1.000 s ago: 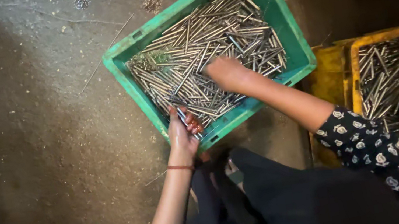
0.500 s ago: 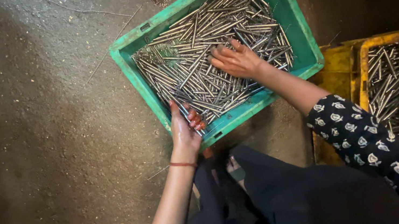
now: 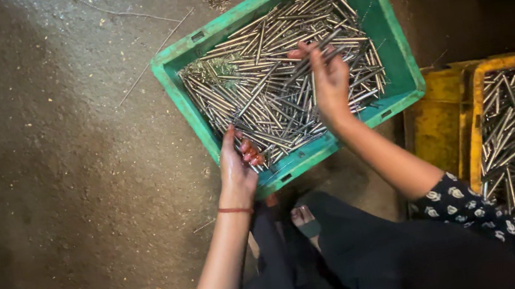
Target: The person repeatedly scoops small metal rods from a green crate and transfers them into a yellow crate. The hands move the rods in handfuls, occasionally shaking the green crate to redistribute the contents. The task continues throughout the clip with no visible change in the overall quantity of rods.
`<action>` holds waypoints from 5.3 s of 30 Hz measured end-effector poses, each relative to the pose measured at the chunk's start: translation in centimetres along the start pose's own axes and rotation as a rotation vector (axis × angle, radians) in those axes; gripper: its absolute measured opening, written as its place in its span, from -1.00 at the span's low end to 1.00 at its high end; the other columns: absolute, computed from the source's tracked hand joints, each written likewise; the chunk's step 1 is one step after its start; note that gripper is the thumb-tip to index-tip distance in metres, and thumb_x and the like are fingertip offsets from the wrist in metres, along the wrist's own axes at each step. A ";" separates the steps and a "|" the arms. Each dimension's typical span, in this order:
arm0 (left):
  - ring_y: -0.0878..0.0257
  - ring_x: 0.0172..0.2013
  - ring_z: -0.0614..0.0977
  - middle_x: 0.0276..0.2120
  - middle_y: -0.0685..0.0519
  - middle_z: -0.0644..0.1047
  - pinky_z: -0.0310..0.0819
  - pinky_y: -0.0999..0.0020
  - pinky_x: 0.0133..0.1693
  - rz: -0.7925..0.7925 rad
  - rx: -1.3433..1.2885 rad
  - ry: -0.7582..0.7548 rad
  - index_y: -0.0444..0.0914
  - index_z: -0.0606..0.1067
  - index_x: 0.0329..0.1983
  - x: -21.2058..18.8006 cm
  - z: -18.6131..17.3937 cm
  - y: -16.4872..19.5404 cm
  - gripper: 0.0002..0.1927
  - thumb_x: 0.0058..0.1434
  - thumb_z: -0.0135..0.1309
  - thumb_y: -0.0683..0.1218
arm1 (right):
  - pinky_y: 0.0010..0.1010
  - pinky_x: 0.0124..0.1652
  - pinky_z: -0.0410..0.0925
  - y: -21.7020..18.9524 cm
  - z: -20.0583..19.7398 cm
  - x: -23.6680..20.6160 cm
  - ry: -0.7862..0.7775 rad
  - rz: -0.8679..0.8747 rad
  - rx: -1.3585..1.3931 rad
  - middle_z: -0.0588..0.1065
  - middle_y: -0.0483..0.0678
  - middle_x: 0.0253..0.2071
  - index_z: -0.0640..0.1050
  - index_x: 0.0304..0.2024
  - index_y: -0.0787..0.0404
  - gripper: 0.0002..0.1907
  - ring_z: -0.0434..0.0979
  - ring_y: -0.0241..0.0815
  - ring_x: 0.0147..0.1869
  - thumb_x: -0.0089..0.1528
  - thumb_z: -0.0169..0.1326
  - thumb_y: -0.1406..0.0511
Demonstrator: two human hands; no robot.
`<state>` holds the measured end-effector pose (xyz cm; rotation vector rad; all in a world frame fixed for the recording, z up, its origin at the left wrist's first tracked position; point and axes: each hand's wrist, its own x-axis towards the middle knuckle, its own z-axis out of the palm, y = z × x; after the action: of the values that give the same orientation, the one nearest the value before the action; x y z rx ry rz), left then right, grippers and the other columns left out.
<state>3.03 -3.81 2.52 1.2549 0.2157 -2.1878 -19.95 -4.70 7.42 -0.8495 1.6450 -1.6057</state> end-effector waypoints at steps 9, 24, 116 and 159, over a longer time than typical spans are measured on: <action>0.41 -0.70 0.18 -0.67 0.24 0.19 0.05 0.44 -0.62 0.008 -0.011 0.016 -0.05 0.32 -0.31 -1.0 -0.5 1.1 -0.76 0.41 -0.05 0.13 | -0.27 -0.09 0.44 -1.8 0.6 3.9 -0.478 0.422 0.268 0.52 0.01 -0.13 0.44 0.14 0.22 -0.70 0.58 -0.16 -0.06 0.46 -0.08 0.19; 0.40 -0.73 0.17 -0.71 0.23 0.18 0.02 0.46 -0.66 0.050 -0.032 -0.044 -0.07 0.35 -0.30 -2.1 -1.9 2.6 -0.73 0.38 -0.01 0.16 | -0.25 -0.43 0.40 5.3 2.0 -1.4 -0.689 -0.391 -0.916 0.57 0.00 -0.39 0.51 -0.09 0.20 -0.71 0.56 -0.08 -0.42 0.17 0.12 0.23; 0.42 -0.68 0.26 -0.65 0.24 0.24 0.17 0.45 -0.62 -0.068 0.113 -0.051 -0.05 0.39 -0.31 -0.2 -0.7 -2.2 -0.81 0.37 0.05 0.07 | -0.45 -0.25 0.36 3.8 -1.4 -1.1 -0.073 -0.024 -0.243 0.45 -0.11 -0.25 0.42 -0.12 0.13 -0.72 0.43 -0.24 -0.27 0.46 -0.16 0.09; 0.40 -0.68 0.20 -0.66 0.23 0.18 0.10 0.44 -0.60 -0.091 0.149 0.006 -0.05 0.38 -0.20 -0.3 -0.5 -2.3 -0.88 0.37 -0.03 0.05 | 0.07 -0.26 0.46 3.2 -10.6 -2.4 -0.244 0.204 -1.363 0.56 0.29 -0.37 0.56 -0.43 0.35 -0.57 0.59 0.34 -0.29 0.13 0.32 0.08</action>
<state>2.17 -1.63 2.14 1.3568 0.1156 -2.3145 -27.43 3.33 4.40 -1.3306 2.4328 -0.0195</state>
